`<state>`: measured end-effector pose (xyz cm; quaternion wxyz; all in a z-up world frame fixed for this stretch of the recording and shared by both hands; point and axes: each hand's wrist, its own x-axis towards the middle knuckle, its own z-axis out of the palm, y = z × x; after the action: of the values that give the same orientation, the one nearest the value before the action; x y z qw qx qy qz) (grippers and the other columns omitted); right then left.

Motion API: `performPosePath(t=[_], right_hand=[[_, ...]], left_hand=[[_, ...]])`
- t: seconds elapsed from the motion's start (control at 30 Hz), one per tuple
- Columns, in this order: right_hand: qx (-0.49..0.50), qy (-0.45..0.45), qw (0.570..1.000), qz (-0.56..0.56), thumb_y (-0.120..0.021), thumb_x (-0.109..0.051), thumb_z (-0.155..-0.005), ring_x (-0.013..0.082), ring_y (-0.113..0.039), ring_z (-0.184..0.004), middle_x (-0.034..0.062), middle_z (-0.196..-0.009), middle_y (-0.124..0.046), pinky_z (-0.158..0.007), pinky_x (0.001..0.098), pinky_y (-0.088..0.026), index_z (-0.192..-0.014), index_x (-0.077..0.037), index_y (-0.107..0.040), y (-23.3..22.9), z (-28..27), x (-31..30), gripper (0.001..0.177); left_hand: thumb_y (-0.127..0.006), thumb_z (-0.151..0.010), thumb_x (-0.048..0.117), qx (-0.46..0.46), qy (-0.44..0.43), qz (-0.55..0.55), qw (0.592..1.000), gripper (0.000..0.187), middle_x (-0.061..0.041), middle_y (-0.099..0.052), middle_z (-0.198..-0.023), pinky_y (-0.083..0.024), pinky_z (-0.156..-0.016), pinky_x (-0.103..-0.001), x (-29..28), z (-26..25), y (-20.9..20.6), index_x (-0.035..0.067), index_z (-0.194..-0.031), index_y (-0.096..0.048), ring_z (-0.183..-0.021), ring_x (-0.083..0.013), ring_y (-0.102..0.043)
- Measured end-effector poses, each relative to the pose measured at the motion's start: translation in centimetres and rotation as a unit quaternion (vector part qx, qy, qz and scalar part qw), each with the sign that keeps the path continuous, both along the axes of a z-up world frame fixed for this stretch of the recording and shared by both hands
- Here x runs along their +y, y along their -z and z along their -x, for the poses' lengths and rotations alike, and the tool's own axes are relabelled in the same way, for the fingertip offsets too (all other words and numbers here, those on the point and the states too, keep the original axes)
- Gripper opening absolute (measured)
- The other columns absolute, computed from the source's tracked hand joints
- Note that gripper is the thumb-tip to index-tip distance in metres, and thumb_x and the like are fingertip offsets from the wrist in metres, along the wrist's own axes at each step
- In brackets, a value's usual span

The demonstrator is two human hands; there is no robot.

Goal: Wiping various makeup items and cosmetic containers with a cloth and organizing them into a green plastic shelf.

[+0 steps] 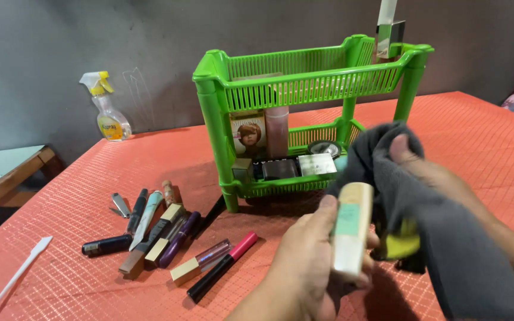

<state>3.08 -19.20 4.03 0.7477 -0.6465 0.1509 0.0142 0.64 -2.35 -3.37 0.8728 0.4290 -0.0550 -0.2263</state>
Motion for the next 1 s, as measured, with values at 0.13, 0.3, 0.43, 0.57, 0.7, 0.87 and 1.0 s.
performPosePath(t=[0.13,0.3,0.43,0.57,0.7,0.87,1.0], right_hand=[[-0.127,-0.099,0.986,-0.047,-0.059,-0.049,-0.094,0.0221,-0.065,-0.086,0.012,-0.103,-0.072,-0.075,0.0369,-0.052,-0.131,-0.003,-0.068,1.6,0.5,2.2,0.06],[-0.252,-0.051,0.947,0.194,-0.068,-0.033,-0.091,0.0119,-0.07,-0.089,0.0049,-0.101,-0.079,-0.077,0.0287,-0.057,-0.123,-0.002,-0.073,3.2,-1.7,1.8,0.045],[-0.123,0.022,0.983,0.137,-0.062,-0.045,-0.097,0.019,-0.066,-0.089,0.009,-0.101,-0.075,-0.077,0.0352,-0.054,-0.123,0.003,-0.071,2.9,-1.0,1.5,0.055],[-0.202,-0.005,0.973,0.108,-0.066,-0.043,-0.102,0.0209,-0.063,-0.083,0.0098,-0.096,-0.072,-0.068,0.0378,-0.053,-0.128,-0.006,-0.07,4.1,1.0,4.1,0.045],[-0.241,-0.024,0.95,0.195,-0.067,-0.041,-0.095,0.0147,-0.063,-0.076,0.0037,-0.086,-0.073,-0.063,0.0317,-0.051,-0.113,-0.003,-0.072,3.8,0.5,3.9,0.042],[-0.054,-0.093,0.994,-0.008,-0.055,-0.06,-0.086,0.0176,-0.06,-0.055,0.0052,-0.068,-0.068,-0.044,0.0318,-0.049,-0.093,-0.008,-0.073,2.0,1.2,2.9,0.056],[0.001,-0.085,0.996,-0.033,-0.052,-0.073,-0.086,0.0204,-0.061,-0.046,0.0083,-0.063,-0.065,-0.039,0.0324,-0.05,-0.084,-0.008,-0.07,0.9,1.8,3.0,0.068]], left_hand=[[-0.048,-0.107,0.056,0.105,0.062,0.073,0.99,0.052,-0.013,-0.072,-0.079,-0.052,-0.052,-0.039,-2.4,-2.7,5.7,0.008,-0.113,-0.068,-0.06,-0.0256,-0.068],[-0.05,-0.105,0.04,0.043,0.044,-0.002,0.998,0.05,-0.012,-0.077,-0.107,-0.057,-0.077,-0.037,-1.6,-0.3,2.4,-0.001,-0.128,-0.068,-0.087,-0.0234,-0.072],[-0.049,-0.108,0.049,0.034,0.089,0.007,0.995,0.056,-0.013,-0.076,-0.117,-0.057,-0.087,-0.035,0.4,0.7,-0.2,0.001,-0.133,-0.067,-0.099,-0.023,-0.073],[-0.043,-0.105,0.055,0.01,-0.088,-0.201,0.976,0.061,-0.018,-0.076,-0.106,-0.051,-0.079,-0.047,0.6,-1.2,2.5,0.005,-0.125,-0.071,-0.093,-0.0339,-0.068],[-0.038,-0.111,0.049,-0.272,-0.093,-0.338,0.896,0.059,-0.015,-0.076,-0.087,-0.056,-0.066,-0.033,1.6,-1.4,4.8,0.001,-0.1,-0.07,-0.075,-0.0231,-0.072],[-0.049,-0.107,0.051,0.061,0.044,0.01,0.997,0.052,-0.012,-0.067,-0.077,-0.051,-0.046,-0.033,2.1,1.4,-1.7,0.003,-0.116,-0.065,-0.057,-0.0228,-0.064],[-0.056,-0.103,0.053,0.186,0.032,0.036,0.981,0.047,-0.01,-0.061,-0.068,-0.048,-0.042,-0.03,1.7,0.9,-0.3,0.008,-0.114,-0.062,-0.053,-0.0202,-0.06]])
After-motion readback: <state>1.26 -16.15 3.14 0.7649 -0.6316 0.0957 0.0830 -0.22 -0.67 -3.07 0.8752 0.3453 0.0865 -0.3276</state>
